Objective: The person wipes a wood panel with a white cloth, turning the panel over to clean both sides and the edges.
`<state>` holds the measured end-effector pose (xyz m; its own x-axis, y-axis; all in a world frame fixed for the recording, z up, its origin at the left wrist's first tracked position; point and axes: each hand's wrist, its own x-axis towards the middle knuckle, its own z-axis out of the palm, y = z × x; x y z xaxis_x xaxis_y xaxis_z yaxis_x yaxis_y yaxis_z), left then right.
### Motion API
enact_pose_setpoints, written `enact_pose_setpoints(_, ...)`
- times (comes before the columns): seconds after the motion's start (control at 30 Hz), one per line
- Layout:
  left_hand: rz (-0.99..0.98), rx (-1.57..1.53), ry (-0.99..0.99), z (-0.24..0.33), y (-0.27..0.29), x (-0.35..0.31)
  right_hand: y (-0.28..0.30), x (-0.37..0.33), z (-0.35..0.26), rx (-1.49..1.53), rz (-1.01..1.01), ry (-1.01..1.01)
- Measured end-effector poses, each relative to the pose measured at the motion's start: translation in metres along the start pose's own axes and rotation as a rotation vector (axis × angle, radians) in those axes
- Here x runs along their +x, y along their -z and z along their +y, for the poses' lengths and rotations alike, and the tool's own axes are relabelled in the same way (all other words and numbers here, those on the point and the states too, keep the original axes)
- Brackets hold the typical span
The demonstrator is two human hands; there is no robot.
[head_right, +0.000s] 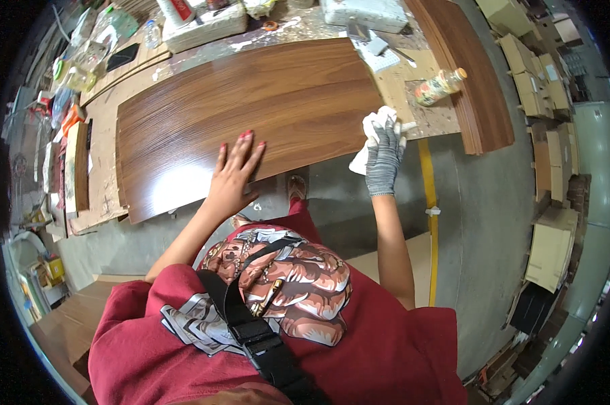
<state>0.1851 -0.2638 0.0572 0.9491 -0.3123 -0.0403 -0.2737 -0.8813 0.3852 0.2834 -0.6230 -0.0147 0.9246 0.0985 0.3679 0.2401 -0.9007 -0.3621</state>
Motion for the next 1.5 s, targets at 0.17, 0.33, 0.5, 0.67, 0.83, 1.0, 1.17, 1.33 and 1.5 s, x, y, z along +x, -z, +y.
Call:
enact_pose_setpoints(0.17, 0.055, 0.047, 0.326, -0.049, 0.021, -0.098, -0.020, -0.046, -0.112, -0.070, -0.055, 0.230)
enact_pose_setpoints(0.33, 0.006, 0.086, 0.366, -0.057, 0.026, -0.152, -0.035, -0.079, -0.222, -0.037, -0.312, 0.437)
enact_pose_setpoints(0.5, 0.064, 0.135, 0.549, -0.085, 0.021, -0.219, -0.031, -0.059, -0.167, -0.202, -0.342, 0.329)
enact_pose_setpoints(0.67, 0.237, 0.143, 0.782, -0.125, 0.019, -0.276, -0.085, -0.081, -0.144, 0.479, -0.477, 0.026)
enact_pose_setpoints(0.83, 0.357, -0.079, 0.792, -0.155, -0.003, -0.323, -0.122, -0.134, -0.264, 0.203, -0.621, 0.306)
enact_pose_setpoints(1.0, 0.490, -0.356, 0.812, -0.169, 0.000, -0.339, -0.104, -0.126, -0.414, -0.361, -0.696, 0.907)
enact_pose_setpoints(1.17, 0.630, -0.652, 0.823, -0.188, -0.018, -0.357, -0.108, -0.123, -0.497, 0.458, -0.633, 1.066)
enact_pose_setpoints(1.33, 0.628, -1.353, 0.792, -0.212, -0.035, -0.324, -0.141, -0.064, -0.527, 0.832, -0.839, 0.705)
enact_pose_setpoints(1.5, 0.526, -1.698, 0.738, -0.199, -0.010, -0.287, -0.169, 0.026, -0.526, 1.004, -0.837, 0.370)
